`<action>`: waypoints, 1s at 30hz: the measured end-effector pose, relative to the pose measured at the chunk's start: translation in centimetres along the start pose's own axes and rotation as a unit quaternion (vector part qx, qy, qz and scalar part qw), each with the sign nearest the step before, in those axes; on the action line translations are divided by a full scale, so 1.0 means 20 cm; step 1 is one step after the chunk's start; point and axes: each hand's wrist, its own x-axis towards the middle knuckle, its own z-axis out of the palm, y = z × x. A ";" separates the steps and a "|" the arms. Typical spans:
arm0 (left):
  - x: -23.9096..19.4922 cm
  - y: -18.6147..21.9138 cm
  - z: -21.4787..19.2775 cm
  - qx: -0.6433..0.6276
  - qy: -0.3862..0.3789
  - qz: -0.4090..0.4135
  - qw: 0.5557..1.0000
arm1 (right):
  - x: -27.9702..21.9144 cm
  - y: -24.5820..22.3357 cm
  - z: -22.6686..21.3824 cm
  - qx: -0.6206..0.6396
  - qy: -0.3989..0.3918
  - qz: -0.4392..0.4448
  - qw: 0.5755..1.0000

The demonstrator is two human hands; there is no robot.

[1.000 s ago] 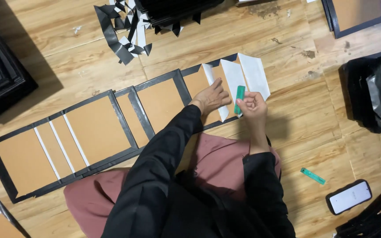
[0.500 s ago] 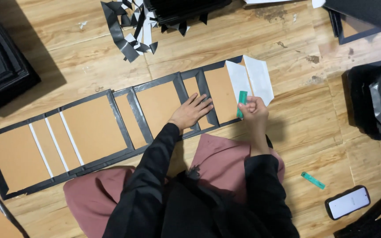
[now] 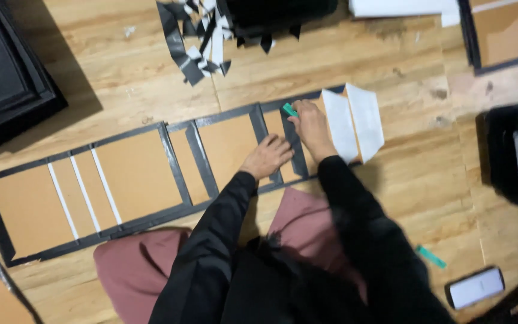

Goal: Using a small hand tool to press and flatten the folded edges of cardboard covers to ensure a crisp finish.

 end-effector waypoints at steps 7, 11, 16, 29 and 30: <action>0.00 0.01 -0.03 0.011 -0.005 -0.084 0.996 | -0.65 0.07 0.11 -0.145 -0.108 -0.058 0.982; -0.01 0.03 -0.04 0.033 -0.029 -0.128 0.991 | -0.70 -0.04 -0.03 -0.020 -0.216 -0.041 0.975; -0.02 0.00 0.00 0.032 -0.020 -0.145 0.989 | -0.21 0.01 -0.19 0.109 -0.072 0.072 0.989; -0.01 0.01 0.00 0.033 -0.032 -0.055 0.997 | -0.73 0.00 0.01 -0.065 -0.172 -0.019 0.983; -0.05 0.01 0.05 0.013 -0.044 -0.047 0.998 | -0.77 -0.04 -0.01 -0.055 -0.209 -0.007 0.976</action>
